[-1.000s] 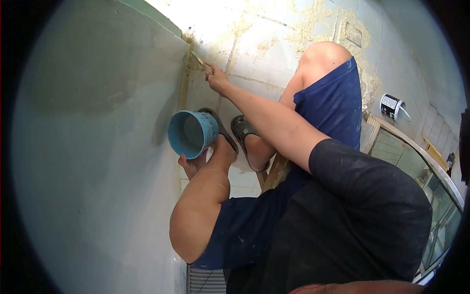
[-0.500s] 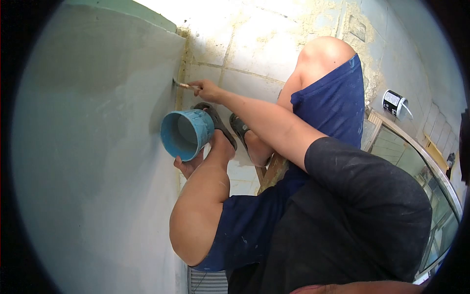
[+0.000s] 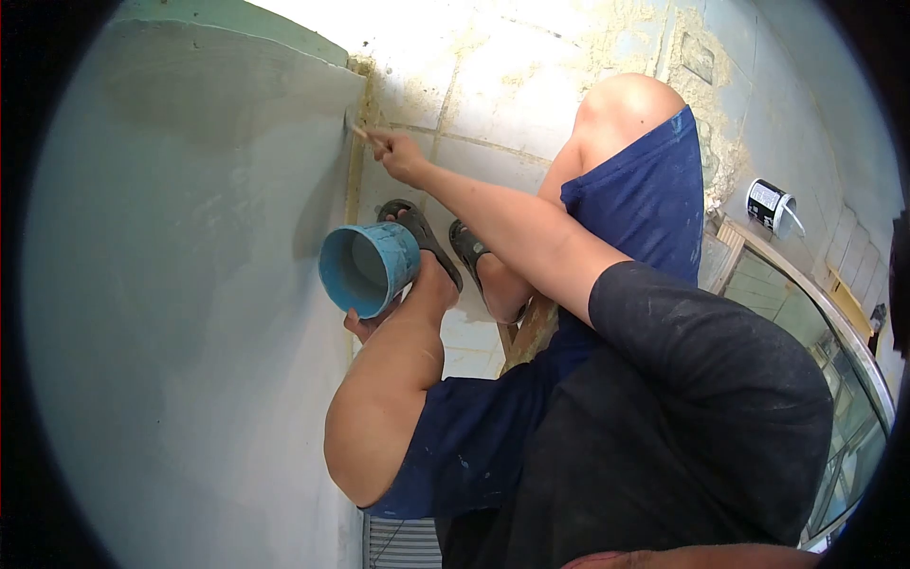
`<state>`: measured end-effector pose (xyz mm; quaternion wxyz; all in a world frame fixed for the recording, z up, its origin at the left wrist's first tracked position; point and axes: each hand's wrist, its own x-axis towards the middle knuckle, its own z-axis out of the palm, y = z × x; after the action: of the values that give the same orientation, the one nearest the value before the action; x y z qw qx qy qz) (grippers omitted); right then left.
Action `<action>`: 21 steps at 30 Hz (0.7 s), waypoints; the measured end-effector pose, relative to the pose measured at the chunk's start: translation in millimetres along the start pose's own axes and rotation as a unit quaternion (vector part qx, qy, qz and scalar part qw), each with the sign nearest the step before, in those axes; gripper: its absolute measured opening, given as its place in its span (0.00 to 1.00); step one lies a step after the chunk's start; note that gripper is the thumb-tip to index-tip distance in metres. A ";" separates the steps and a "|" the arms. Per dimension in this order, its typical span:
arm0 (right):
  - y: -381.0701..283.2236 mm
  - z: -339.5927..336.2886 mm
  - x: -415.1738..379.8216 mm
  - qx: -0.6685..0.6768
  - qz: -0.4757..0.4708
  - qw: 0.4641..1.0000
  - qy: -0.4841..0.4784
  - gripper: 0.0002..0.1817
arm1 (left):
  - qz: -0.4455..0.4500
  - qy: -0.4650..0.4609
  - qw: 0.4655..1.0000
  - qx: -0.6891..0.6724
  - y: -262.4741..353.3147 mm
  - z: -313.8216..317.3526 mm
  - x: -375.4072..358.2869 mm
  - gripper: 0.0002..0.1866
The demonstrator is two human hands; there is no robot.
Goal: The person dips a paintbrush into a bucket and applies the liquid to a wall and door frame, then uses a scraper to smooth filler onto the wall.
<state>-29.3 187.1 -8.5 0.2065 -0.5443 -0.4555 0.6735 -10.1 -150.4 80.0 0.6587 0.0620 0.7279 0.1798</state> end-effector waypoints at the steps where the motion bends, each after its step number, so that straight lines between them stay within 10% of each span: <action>1: 10.5 4.7 -5.6 -0.002 -0.013 0.999 -0.029 0.30 | -0.001 0.001 1.000 0.000 4.0 0.3 -2.0 0.28; 8: 46.6 -0.4 -30.5 -0.085 -0.061 0.988 -0.116 0.30 | 0.007 0.004 1.000 -0.013 7.7 3.7 6.9 0.28; 10: 41.9 -10.2 -10.7 0.043 0.100 0.993 0.051 0.30 | 0.006 0.008 1.000 -0.016 14.9 1.6 7.3 0.28; 14: -9.2 -16.1 -1.4 0.083 0.082 0.991 0.066 0.29 | 0.001 0.022 0.999 -0.025 10.3 -5.0 -1.1 0.28; 21: 0.6 1.2 -28.2 -0.060 -0.021 0.993 -0.096 0.27 | -0.005 0.029 0.999 -0.039 1.6 -4.2 4.5 0.28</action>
<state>-21.2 164.5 6.4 0.1425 -0.4785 -0.5246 0.6896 -15.0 -148.2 76.6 0.6406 0.0272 0.7392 0.2062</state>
